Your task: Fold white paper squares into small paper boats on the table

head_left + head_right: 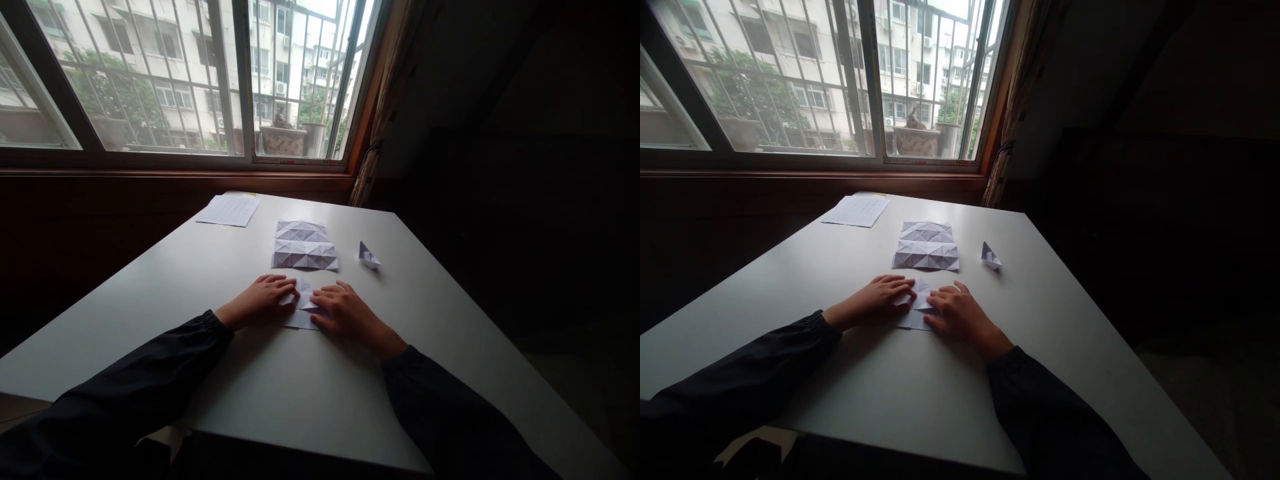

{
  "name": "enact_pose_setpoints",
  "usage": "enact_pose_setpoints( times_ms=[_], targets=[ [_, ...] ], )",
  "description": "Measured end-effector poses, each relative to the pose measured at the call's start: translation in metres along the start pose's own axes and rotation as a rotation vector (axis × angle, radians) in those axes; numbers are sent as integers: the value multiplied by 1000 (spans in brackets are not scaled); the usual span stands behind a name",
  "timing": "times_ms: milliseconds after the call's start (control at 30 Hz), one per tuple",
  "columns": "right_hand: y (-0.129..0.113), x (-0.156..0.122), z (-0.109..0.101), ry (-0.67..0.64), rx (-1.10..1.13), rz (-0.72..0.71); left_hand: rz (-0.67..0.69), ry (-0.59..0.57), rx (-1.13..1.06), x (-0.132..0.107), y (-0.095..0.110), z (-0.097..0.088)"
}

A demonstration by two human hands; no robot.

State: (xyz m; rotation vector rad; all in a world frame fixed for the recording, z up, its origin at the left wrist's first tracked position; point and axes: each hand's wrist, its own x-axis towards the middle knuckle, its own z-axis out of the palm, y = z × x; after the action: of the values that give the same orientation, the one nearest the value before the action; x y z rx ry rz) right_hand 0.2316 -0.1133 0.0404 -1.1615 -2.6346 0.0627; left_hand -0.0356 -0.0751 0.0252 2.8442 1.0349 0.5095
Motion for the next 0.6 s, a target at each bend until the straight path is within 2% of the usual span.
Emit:
enact_pose_setpoints(
  times_ms=[167, 300, 500, 600],
  targets=[
    [5, 1, -1, 19, 22, -3, -3, 44, 18, 2, 7, -6],
    [8, -1, 3, -46, 67, 13, -21, 32, 26, 2, 3, -5],
    [6, -5, 8, -91, 113, 67, -22, -135, -17, -8, -15, 1],
    [8, -5, 8, -89, 82, 63, -21, -163, -53, -9, -20, 1]
  ],
)
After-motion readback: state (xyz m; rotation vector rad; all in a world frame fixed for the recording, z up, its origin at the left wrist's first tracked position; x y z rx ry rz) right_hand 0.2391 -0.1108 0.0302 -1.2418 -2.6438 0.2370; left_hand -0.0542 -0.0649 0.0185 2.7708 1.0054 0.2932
